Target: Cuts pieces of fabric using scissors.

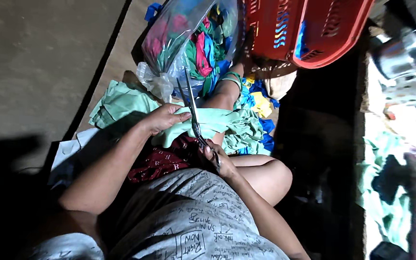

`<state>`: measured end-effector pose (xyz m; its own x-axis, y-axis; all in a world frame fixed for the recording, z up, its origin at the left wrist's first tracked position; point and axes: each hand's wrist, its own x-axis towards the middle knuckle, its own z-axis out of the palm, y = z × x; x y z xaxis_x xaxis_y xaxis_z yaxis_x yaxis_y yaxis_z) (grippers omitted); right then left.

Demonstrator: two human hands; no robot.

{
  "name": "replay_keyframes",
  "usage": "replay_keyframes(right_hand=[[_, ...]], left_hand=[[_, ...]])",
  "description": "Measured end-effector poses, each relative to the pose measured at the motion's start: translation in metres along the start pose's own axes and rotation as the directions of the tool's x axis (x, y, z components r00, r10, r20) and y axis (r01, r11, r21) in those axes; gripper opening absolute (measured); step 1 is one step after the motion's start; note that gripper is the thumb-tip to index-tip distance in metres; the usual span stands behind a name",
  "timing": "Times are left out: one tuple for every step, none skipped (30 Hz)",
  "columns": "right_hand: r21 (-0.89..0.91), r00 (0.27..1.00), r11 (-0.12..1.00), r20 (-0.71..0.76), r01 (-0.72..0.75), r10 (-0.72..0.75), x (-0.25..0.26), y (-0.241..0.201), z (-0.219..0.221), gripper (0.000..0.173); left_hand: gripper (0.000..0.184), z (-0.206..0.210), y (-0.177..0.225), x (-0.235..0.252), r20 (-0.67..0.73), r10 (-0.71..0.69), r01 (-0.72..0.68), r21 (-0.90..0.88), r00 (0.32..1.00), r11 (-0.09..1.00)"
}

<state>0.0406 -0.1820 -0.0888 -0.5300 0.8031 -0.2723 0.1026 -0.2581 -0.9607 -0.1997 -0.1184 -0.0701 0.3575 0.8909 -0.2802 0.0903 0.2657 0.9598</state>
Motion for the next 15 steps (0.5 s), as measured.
replay_keyframes(right_hand=[[0.029,1.0,1.0,-0.001,0.009,-0.009,-0.0002,0.0024,0.0002,0.05],[0.045,1.0,0.999,-0.007,0.014,-0.014,-0.0005,0.0051,0.001,0.044],[0.048,1.0,0.999,-0.007,0.021,-0.021,-0.0008,0.008,0.0014,0.04],[0.033,0.999,0.999,-0.008,0.035,-0.035,-0.0012,0.0101,0.0013,0.039],[0.0,0.999,0.999,-0.004,0.051,-0.051,-0.0015,0.0107,0.0004,0.039],[-0.051,0.998,0.997,0.001,0.063,-0.063,-0.0017,0.0093,-0.0003,0.038],[-0.107,0.998,0.992,0.013,0.065,-0.064,-0.0019,0.0062,-0.0003,0.038],[-0.15,0.998,0.987,0.036,0.061,-0.056,-0.002,0.0034,-0.0004,0.046],[-0.163,0.996,0.985,0.074,0.053,-0.042,-0.0025,0.0017,-0.0018,0.062],[-0.158,0.993,0.986,0.114,0.049,-0.031,-0.0022,0.0015,-0.0038,0.081],[-0.15,0.991,0.988,0.133,0.044,-0.024,-0.0014,0.0012,-0.0049,0.092],[-0.144,0.991,0.989,0.132,0.044,-0.025,-0.0007,0.0011,-0.0049,0.096],[-0.135,0.993,0.99,0.111,0.049,-0.034,-0.0007,0.0013,-0.0033,0.092],[-0.116,0.997,0.992,0.069,0.045,-0.037,-0.0016,0.0008,-0.0012,0.083],[-0.095,0.999,0.995,0.027,0.039,-0.037,-0.0021,0.0013,0.0002,0.074]], left_hand=[[0.015,-0.0017,-0.0016,0.0001,-0.001,0.012,-0.012,0.013,1.0,1.0],[0.015,-0.0025,-0.0032,0.0002,-0.001,0.022,-0.022,0.024,1.0,0.999],[0.015,-0.0026,-0.0045,0.0003,0.0,0.029,-0.029,0.029,1.0,0.999],[0.015,-0.0022,-0.0053,0.0004,0.001,0.034,-0.034,0.03,0.999,0.999],[0.016,-0.0018,-0.0048,0.0005,0.003,0.04,-0.04,0.027,0.999,0.999],[0.016,-0.0014,-0.0033,0.0003,0.004,0.044,-0.044,0.027,0.999,0.999],[0.016,-0.0013,-0.0011,-0.0002,0.003,0.04,-0.04,0.033,0.999,0.999],[0.016,-0.0008,0.0015,-0.0011,0.005,0.025,-0.025,0.049,1.0,0.998],[0.017,0.0004,0.0029,-0.0016,0.015,0.004,-0.005,0.066,1.0,0.998],[0.017,0.0018,0.0036,-0.0017,0.033,-0.01,0.007,0.075,0.999,0.997],[0.017,0.0029,0.0042,-0.0012,0.047,-0.014,0.011,0.073,0.999,0.997],[0.017,0.0034,0.0044,-0.0009,0.055,-0.013,0.01,0.064,0.998,0.998],[0.017,0.0038,0.0042,-0.0014,0.055,-0.013,0.01,0.053,0.998,0.999],[0.017,0.0041,0.0041,-0.002,0.055,-0.013,0.01,0.048,0.998,0.999],[0.018,0.004,0.0034,-0.0021,0.054,-0.013,0.011,0.044,0.998,0.999]])
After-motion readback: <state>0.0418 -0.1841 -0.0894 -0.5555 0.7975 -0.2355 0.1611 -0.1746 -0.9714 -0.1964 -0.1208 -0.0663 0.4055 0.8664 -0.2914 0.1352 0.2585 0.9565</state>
